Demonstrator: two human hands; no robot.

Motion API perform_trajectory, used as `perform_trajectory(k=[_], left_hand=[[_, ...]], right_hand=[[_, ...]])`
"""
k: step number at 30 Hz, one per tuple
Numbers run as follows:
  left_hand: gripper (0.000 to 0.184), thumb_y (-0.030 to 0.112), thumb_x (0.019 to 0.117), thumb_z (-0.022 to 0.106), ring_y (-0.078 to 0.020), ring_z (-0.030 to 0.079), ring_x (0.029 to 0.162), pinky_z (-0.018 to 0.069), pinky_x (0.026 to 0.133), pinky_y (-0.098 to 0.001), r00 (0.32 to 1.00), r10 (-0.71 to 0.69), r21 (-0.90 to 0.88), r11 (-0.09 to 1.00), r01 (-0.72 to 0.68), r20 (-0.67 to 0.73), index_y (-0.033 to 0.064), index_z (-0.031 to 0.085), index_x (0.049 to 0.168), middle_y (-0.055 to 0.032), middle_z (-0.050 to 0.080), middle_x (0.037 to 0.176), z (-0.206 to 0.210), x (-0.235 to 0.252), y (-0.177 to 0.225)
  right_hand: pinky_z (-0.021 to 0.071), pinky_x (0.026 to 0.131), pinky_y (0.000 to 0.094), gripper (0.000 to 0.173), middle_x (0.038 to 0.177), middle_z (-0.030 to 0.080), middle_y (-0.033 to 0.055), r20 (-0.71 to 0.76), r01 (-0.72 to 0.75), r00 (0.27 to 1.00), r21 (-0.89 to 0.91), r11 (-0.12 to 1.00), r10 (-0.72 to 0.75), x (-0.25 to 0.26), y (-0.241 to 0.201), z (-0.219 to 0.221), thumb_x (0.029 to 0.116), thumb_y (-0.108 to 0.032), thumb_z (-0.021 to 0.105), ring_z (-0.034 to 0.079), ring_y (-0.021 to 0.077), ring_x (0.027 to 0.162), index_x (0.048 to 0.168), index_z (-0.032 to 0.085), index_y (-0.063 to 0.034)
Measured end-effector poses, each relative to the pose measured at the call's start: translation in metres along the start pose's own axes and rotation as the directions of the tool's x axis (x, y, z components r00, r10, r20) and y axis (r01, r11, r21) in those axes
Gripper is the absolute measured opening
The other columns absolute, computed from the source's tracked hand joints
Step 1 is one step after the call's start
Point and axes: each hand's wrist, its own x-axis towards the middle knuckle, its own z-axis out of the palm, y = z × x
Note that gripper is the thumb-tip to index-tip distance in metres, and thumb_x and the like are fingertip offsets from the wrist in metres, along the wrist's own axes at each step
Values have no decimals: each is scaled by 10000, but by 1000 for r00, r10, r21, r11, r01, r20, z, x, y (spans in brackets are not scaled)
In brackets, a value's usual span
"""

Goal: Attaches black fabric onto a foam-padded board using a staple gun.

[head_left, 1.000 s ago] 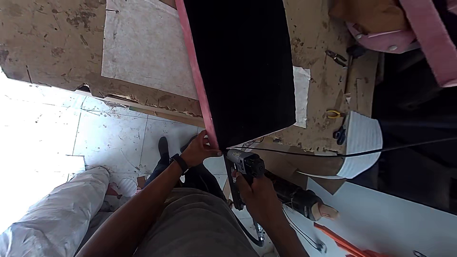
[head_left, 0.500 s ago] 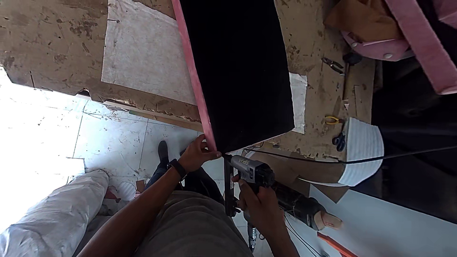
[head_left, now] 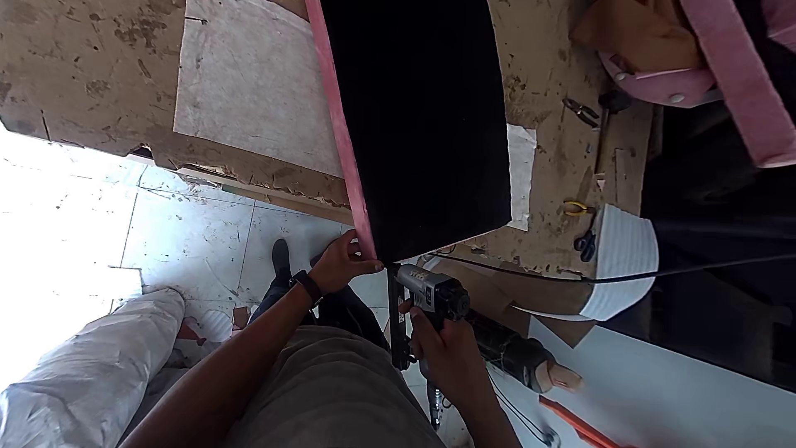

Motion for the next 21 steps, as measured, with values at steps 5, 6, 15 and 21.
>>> perform_trajectory(k=[5, 6, 15, 21], left_hand=[[826, 187, 830, 876, -256, 751, 1012, 635, 922, -435, 1000, -3, -4, 1000, 3, 19, 124, 404, 1505, -96, 734, 1202, -4, 0, -4], [814, 185, 834, 872, -256, 749, 1017, 633, 928, -434, 1000, -2, -4, 1000, 2, 25, 123, 408, 1500, -97, 733, 1203, -5, 1, -4], [636, 235, 981, 704, -308, 723, 1046, 603, 935, -471, 997, -46, -105, 993, 51, 55, 115, 392, 1522, -163, 692, 1246, -7, -2, -1], [435, 278, 1060, 580, -289, 739, 1006, 630, 870, -475, 984, -6, 21, 1000, 10, -178, 92, 546, 1452, -136, 722, 1201, -3, -15, 6]], right_hand=[[551, 449, 316, 233, 683, 652, -25, 9, -21, 1000, -80, 997, 22, 4, -2, 5, 1033, -323, 532, 605, 138, 494, 1088, 691, -162], [552, 452, 314, 232, 684, 648, -35, 3, -19, 1000, -106, 994, 19, 4, -2, 6, 1033, -334, 533, 603, 126, 495, 1080, 688, -168], [555, 478, 318, 273, 653, 622, -48, 12, -99, 994, -219, 971, 105, 9, -6, 5, 1022, -410, 538, 598, 113, 497, 1050, 692, -186], [572, 478, 339, 280, 647, 639, 19, 27, -27, 999, 108, 994, 24, 6, 16, -20, 1030, -354, 572, 625, 183, 506, 1136, 667, -113]])
